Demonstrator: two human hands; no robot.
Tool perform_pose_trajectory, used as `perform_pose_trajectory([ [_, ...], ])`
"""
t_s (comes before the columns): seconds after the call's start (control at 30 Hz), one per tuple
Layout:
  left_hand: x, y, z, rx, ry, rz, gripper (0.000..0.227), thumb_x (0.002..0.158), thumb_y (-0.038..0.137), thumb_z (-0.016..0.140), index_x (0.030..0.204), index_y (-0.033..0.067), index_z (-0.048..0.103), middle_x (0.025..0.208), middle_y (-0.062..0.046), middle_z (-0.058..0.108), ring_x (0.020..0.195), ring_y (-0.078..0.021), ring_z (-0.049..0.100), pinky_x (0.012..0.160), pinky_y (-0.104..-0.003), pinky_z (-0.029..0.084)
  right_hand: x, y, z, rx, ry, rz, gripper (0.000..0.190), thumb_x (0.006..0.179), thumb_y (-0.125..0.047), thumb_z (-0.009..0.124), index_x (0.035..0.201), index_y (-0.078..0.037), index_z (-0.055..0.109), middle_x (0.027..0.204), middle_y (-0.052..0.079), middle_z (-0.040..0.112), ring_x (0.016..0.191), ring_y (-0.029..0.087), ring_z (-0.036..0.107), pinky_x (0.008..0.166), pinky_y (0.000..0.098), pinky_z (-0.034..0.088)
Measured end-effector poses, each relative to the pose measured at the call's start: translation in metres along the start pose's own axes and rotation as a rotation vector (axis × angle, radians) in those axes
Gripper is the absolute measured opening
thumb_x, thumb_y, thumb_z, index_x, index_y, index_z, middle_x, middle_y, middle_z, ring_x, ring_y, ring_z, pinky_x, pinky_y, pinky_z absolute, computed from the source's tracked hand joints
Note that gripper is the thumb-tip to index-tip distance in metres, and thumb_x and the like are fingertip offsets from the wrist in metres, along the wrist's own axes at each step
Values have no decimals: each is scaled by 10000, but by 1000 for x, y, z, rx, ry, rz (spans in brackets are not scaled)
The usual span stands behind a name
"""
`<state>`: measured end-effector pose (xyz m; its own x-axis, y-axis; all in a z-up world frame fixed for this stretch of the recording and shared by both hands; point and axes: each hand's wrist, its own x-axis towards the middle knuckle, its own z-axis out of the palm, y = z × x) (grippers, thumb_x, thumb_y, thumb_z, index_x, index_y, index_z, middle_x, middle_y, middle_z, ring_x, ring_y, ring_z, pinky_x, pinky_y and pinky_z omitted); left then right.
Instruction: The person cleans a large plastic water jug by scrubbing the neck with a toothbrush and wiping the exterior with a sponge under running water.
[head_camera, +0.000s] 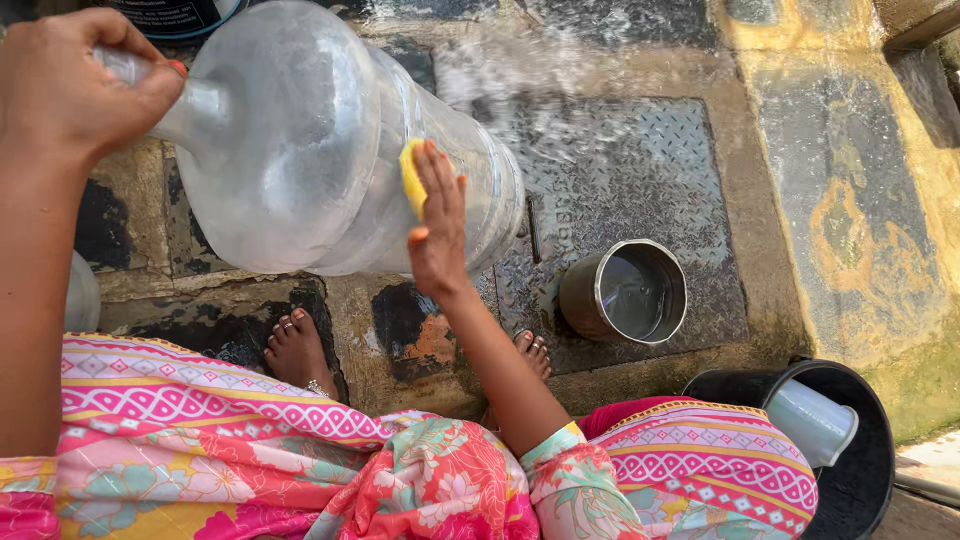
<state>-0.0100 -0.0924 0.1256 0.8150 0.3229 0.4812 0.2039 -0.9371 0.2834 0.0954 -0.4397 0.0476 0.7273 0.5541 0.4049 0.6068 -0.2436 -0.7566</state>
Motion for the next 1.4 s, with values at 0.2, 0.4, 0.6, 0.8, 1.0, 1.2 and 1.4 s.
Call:
perform_pose_trajectory([
  [0.2, 5, 19, -16, -349, -119, 45, 405, 870, 356, 866, 1084, 50, 711, 994, -142, 728, 795, -219, 700, 701, -353, 554, 50, 33, -31, 254, -108, 192, 1208, 834, -954, 1, 1631, -102, 316, 1722, 138, 282, 1642, 336, 105, 1327, 524, 47],
  [0.4, 0, 25, -1, -174, -5, 9, 373, 923, 377, 891, 1002, 65, 702, 1035, -123, 726, 885, -257, 719, 799, -413, 576, -12, -18, 22, -39, 100, -33, 1095, 963, -868, 14, 1675, -42, 117, 1773, 162, 176, 1674, 333, 83, 1386, 542, 9],
  [0.6, 5, 54, -2, -201, -20, 28, 403, 889, 399, 876, 1010, 66, 683, 1064, -131, 654, 915, -330, 668, 785, -467, 528, -47, -35, 33, -130, 238, -179, 939, 1071, -752, 220, 1667, -47, 47, 1753, 172, 94, 1659, 344, 59, 1359, 511, -23],
  [0.8, 1, 78, -4, -257, -17, -37, 338, 906, 359, 821, 1060, 101, 665, 1122, -102, 628, 853, -321, 662, 785, -468, 508, 56, -31, -24, 582, 30, 141, 1049, 940, -841, 125, 1688, -109, 189, 1762, 139, 174, 1630, 320, 156, 1332, 515, 136],
  [1.0, 3, 85, 4, -190, 85, -147, 307, 914, 335, 816, 1036, 101, 660, 1067, -106, 643, 928, -347, 659, 764, -484, 507, -21, -71, 13, 104, 141, -38, 882, 1076, -732, 123, 1697, -106, 108, 1795, 191, 15, 1688, 373, -33, 1366, 532, 19],
  [1.2, 5, 77, -3, -241, 56, -56, 352, 890, 344, 819, 1039, 77, 643, 1088, -113, 653, 964, -366, 660, 793, -491, 513, -59, -83, 37, -35, 94, -149, 880, 1096, -692, 201, 1685, -58, 41, 1746, 282, -56, 1648, 466, -84, 1340, 566, -35],
  [1.4, 12, 94, 5, -209, 69, -86, 343, 894, 339, 809, 1041, 76, 643, 1071, -127, 656, 931, -357, 670, 777, -488, 516, 32, -63, -15, 184, 68, 110, 924, 1010, -768, 81, 1672, -143, 237, 1775, 135, 84, 1650, 408, 8, 1311, 571, 32],
])
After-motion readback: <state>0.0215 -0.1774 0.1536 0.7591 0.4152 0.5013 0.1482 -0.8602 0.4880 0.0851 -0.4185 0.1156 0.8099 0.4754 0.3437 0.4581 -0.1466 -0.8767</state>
